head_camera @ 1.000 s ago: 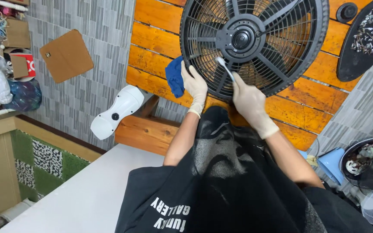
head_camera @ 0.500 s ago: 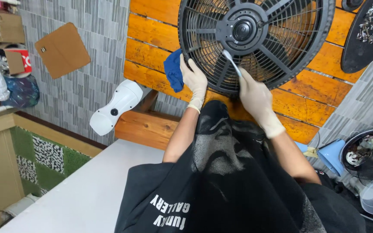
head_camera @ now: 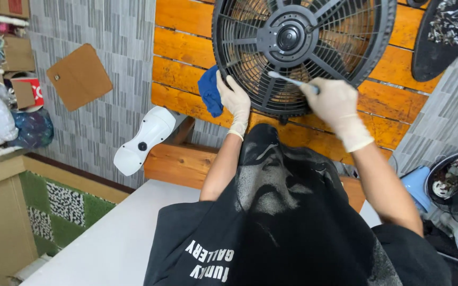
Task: Cleaning the grill of a fan using a toothbrush and a cloth
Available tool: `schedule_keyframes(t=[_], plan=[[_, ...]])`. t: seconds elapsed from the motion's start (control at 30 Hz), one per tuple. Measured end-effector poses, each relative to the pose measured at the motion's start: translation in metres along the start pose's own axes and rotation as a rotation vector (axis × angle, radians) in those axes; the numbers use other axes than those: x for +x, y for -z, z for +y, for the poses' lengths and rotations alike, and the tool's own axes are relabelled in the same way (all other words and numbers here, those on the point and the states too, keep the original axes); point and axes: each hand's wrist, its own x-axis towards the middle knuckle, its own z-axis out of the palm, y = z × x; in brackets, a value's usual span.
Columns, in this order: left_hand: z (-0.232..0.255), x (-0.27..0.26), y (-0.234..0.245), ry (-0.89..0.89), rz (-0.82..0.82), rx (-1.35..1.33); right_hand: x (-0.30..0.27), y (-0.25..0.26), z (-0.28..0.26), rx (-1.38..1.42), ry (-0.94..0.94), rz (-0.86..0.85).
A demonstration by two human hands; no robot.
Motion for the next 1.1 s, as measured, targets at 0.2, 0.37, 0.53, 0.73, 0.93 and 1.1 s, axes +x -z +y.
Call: schedule_keyframes(t=[0.2, 0.37, 0.53, 0.73, 0.93, 1.1], plan=[[0.002, 0.002, -0.001, 0.027, 0.019, 0.02, 0.017, 0.019, 0.022, -0.027, -0.024, -0.03], [0.001, 0.005, -0.002, 0.011, 0.013, 0.039, 0.042, -0.017, -0.038, 0.07, 0.028, 0.075], [0.005, 0.005, 0.001, 0.013, 0.003, 0.042, 0.028, -0.018, -0.035, 0.106, -0.015, 0.01], [0.001, 0.003, -0.001, 0.031, 0.027, 0.022, 0.002, 0.003, -0.007, 0.089, -0.06, -0.119], [0.003, 0.006, -0.002, -0.004, 0.032, 0.029, 0.015, -0.005, -0.024, 0.101, -0.028, -0.069], [0.009, 0.0, -0.004, 0.057, 0.044, 0.039, 0.0, 0.063, 0.0, 0.104, -0.008, -0.079]])
